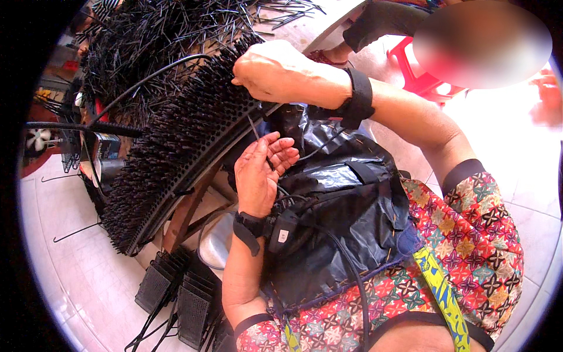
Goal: The person inserts black bristle strands into the holes of a rectangular broom head. They repeatedly pick up strands from a pile on the table and push them into the broom head. The person also handles a black plastic bag and stacks completed broom heads.
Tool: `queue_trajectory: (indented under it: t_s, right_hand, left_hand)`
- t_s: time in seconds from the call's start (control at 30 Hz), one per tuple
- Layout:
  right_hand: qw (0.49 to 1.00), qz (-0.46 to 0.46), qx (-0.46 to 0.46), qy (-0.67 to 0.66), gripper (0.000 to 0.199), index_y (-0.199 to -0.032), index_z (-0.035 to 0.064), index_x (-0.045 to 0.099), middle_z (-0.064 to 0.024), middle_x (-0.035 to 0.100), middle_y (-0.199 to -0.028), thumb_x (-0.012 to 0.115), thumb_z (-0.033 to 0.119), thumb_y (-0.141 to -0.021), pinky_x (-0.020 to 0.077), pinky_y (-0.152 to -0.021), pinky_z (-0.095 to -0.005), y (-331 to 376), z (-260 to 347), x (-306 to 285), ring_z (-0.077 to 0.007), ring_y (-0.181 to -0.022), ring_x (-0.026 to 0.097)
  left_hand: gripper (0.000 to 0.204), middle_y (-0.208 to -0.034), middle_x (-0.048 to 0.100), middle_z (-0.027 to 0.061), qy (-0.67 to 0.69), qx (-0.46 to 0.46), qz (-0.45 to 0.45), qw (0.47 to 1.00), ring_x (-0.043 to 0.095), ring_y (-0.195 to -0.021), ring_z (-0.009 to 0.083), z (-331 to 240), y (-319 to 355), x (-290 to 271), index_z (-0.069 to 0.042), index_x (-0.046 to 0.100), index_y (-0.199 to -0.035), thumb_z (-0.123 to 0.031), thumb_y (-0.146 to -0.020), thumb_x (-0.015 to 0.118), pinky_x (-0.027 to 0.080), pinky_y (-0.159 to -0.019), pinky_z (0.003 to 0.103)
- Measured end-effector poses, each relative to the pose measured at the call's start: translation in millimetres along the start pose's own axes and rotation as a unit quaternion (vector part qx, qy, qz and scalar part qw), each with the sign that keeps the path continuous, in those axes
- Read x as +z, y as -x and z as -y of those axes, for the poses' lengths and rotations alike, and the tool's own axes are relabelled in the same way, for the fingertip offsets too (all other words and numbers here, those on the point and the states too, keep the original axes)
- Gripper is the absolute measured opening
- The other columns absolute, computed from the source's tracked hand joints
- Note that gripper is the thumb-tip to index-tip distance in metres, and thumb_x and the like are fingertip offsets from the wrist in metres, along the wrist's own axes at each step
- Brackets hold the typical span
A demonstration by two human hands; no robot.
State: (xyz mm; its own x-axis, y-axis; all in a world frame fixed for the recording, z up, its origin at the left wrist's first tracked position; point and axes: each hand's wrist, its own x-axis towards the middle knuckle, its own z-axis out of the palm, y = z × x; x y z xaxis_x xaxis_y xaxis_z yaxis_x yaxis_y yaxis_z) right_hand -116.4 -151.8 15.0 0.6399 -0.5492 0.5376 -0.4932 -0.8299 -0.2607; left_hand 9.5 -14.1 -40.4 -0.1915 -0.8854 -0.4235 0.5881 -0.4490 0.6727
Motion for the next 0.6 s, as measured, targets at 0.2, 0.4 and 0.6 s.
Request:
queue_trajectory:
  t_s: [0.2,0.4,0.6]
  right_hand:
    - [0.996,0.087,0.001,0.036,0.012,-0.063,0.0003,0.058,-0.0166,0.057,-0.06,0.058,0.012,-0.061,0.0455,-0.047,-0.041,-19.3,2.7,2.0,-0.0335,-0.055,0.058]
    - [0.999,0.023,0.024,0.012,0.025,-0.063,0.001,0.059,-0.0165,0.056,-0.059,0.064,0.025,-0.068,0.0459,-0.049,-0.0412,-1.1,0.2,-13.1,-0.0348,-0.058,0.058]
    - [0.933,0.024,0.223,-0.283,0.018,-0.079,-0.0017,0.058,-0.011,0.059,-0.062,0.065,0.014,-0.075,0.0432,-0.05,-0.0277,62.5,30.1,-7.9,-0.0161,-0.054,0.055]
  left_hand:
    - [0.031,-0.099,0.056,0.02,-0.015,-0.006,0.011,1.0,0.059,-0.087,0.0275,1.1,-1.6,-8.2,0.006,0.044,-0.108,-0.019,-0.091,0.041,0.048,-0.081,0.043]
    - [0.029,-0.094,0.059,0.0182,-0.006,-0.015,0.027,0.999,0.061,-0.081,0.0248,2.0,-5.0,3.8,0.006,0.049,-0.105,-0.019,-0.091,0.042,0.05,-0.077,0.039]
    - [0.029,-0.091,0.061,0.0177,-0.067,-0.025,0.086,0.994,0.062,-0.078,0.0243,-3.6,7.5,8.9,0.005,0.053,-0.103,-0.019,-0.091,0.045,0.051,-0.074,0.036]
